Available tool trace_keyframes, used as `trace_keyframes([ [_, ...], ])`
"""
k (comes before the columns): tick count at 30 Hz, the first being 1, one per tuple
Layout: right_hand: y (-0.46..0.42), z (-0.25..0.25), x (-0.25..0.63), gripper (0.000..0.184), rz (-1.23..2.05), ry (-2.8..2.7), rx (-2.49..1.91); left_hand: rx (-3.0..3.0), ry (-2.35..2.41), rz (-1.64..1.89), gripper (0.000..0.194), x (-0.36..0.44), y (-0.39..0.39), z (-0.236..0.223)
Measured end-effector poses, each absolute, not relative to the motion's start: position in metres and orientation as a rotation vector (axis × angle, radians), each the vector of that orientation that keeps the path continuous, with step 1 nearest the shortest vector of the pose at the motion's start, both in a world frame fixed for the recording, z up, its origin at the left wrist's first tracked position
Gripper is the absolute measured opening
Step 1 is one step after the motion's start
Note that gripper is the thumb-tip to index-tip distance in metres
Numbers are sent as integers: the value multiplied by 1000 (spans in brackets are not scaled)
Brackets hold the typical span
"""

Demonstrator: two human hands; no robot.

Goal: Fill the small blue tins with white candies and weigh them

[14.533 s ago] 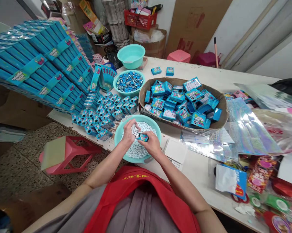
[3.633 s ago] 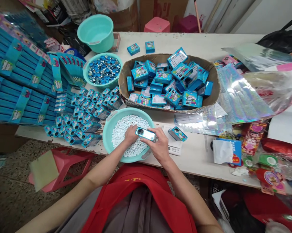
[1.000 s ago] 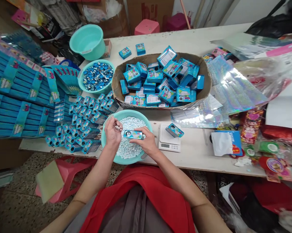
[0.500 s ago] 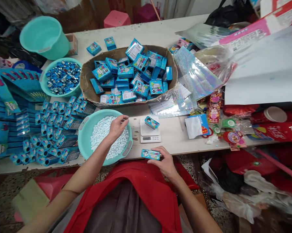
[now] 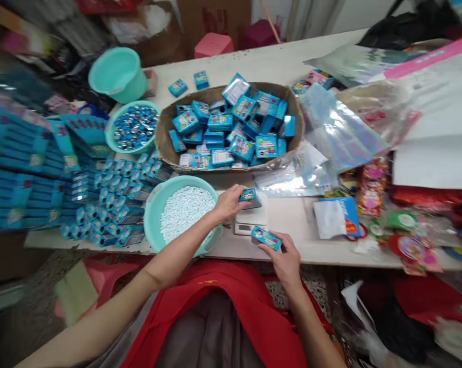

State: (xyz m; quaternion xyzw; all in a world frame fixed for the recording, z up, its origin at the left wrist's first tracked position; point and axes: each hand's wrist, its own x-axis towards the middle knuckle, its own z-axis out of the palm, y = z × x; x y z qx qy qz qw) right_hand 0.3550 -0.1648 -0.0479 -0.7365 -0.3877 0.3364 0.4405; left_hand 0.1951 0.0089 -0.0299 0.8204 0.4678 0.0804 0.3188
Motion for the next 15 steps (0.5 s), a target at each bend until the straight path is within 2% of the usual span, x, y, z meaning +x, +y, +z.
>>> trace_keyframes([
  [3,-132,-67,348,47,728,-964,-1790,1983,1581,503,42,129,5,-3],
  [6,-99,-84,338,49,672,-1018,-1765,1879,2034,651,41,42,-6,23],
  [8,-86,-88,334,52,680,-1024,-1768,1781,2365,582,45,-14,-13,30],
  [11,-87,-86,336,59,716,-996,-1756,1552,2717,377,52,-76,-20,18],
  [15,-109,-80,355,54,673,-856,-1841,1407,2723,178,56,-109,-12,-17],
])
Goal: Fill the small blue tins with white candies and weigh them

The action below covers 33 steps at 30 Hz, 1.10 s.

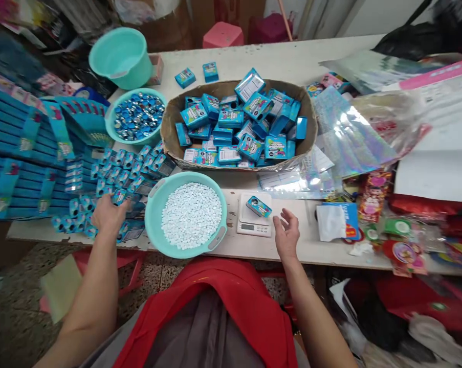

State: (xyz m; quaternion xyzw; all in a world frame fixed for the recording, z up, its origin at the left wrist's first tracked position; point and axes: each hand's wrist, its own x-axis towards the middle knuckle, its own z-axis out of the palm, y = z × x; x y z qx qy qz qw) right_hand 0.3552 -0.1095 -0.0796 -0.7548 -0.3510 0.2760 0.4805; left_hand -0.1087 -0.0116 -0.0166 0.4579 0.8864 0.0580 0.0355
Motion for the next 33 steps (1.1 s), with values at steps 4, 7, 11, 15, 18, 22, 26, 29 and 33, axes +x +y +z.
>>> trace_keyframes([
  [4,-132,-81,374,46,668,-736,-1951,1495,2638,79,53,-113,11,-29],
  [7,-142,-86,378,45,697,-691,-1949,1527,2553,-59,52,-117,23,-26],
  [11,-148,-90,373,44,708,-605,-1937,1516,2398,-180,61,-125,23,-32],
  [15,-151,-90,371,44,732,-585,-1934,1583,2303,-163,54,-124,21,-60],
  [18,-152,-91,374,44,730,-613,-1948,1691,2388,18,47,-117,22,-80],
  [22,-149,-90,374,45,745,-631,-1956,1727,2452,221,46,-107,20,-86],
  [26,-134,-83,363,51,749,-756,-1943,1708,2480,334,47,-100,14,-72],
  [29,-114,-81,351,66,743,-942,-1918,1722,2460,480,36,-85,11,-63],
  [33,-86,-87,339,62,745,-1081,-1937,1593,2231,809,28,-32,-2,-65],
])
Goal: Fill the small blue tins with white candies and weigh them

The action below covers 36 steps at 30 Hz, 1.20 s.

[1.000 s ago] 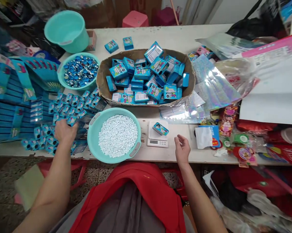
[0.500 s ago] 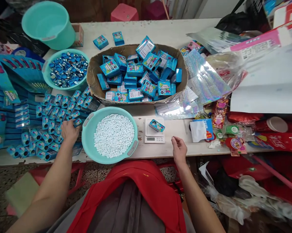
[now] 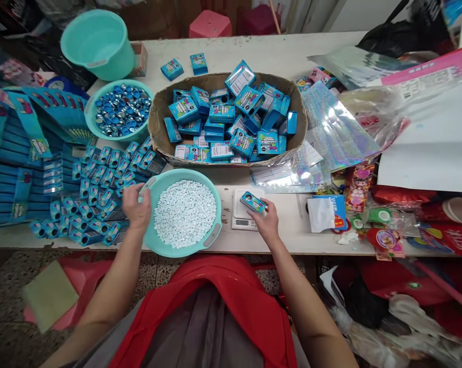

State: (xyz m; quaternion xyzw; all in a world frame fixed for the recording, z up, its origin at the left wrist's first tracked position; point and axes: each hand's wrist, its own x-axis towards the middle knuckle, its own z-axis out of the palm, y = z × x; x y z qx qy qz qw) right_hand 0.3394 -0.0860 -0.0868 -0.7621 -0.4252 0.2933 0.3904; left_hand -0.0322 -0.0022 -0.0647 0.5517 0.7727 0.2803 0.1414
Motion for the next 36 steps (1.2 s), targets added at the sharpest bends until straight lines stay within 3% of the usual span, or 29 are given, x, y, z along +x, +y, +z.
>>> trace_keyframes([
  [3,-69,-72,327,45,696,-1195,-1899,1185,1852,918,29,26,-18,-66],
  [10,-52,8,276,28,500,-1869,-1534,178,1029,1061,55,103,-26,-25],
  [20,-39,-18,252,30,618,-1892,-1536,-227,1009,1161,23,83,-22,-27],
  [26,-46,-10,247,39,968,-1489,-1538,525,1338,1059,24,43,-36,-19],
  [30,-52,-24,224,44,1127,-1298,-1501,1189,1310,967,61,13,-47,3],
  [33,-54,-28,191,45,1216,-1395,-1416,1565,1200,849,48,-7,-53,21],
  [36,-51,-24,169,50,1220,-1486,-1340,1695,1433,839,28,-35,-61,31],
])
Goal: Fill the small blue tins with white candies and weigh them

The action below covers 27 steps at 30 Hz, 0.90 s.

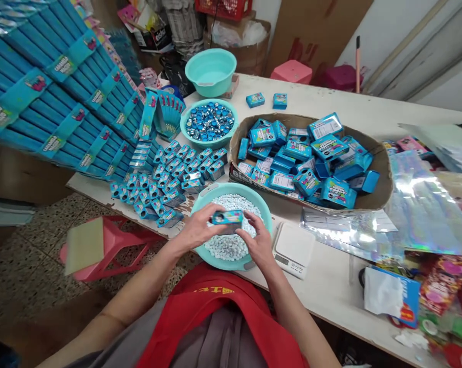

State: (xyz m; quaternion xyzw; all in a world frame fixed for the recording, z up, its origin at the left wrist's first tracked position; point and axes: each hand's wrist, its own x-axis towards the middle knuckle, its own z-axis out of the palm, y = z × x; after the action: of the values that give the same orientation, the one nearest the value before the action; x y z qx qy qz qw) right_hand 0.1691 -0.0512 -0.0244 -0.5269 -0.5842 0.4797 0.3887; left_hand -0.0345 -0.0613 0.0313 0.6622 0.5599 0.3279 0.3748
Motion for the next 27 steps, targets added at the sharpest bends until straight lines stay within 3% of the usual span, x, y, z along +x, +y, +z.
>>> trace_keyframes([
  [2,-45,-21,169,53,1136,-1479,-1377,1684,1726,898,26,-60,-68,31],
  [7,-27,-20,199,41,954,-1280,-1576,1655,2303,825,35,-123,-70,1],
  [12,-10,-26,210,45,801,-1200,-1641,1705,2321,545,33,-138,-46,-61],
  [17,-14,-38,199,45,850,-1250,-1693,1807,2333,380,27,-132,-36,-100],
  [27,-49,-53,199,51,927,-1471,-1755,1969,2205,920,21,-136,-99,-97],
])
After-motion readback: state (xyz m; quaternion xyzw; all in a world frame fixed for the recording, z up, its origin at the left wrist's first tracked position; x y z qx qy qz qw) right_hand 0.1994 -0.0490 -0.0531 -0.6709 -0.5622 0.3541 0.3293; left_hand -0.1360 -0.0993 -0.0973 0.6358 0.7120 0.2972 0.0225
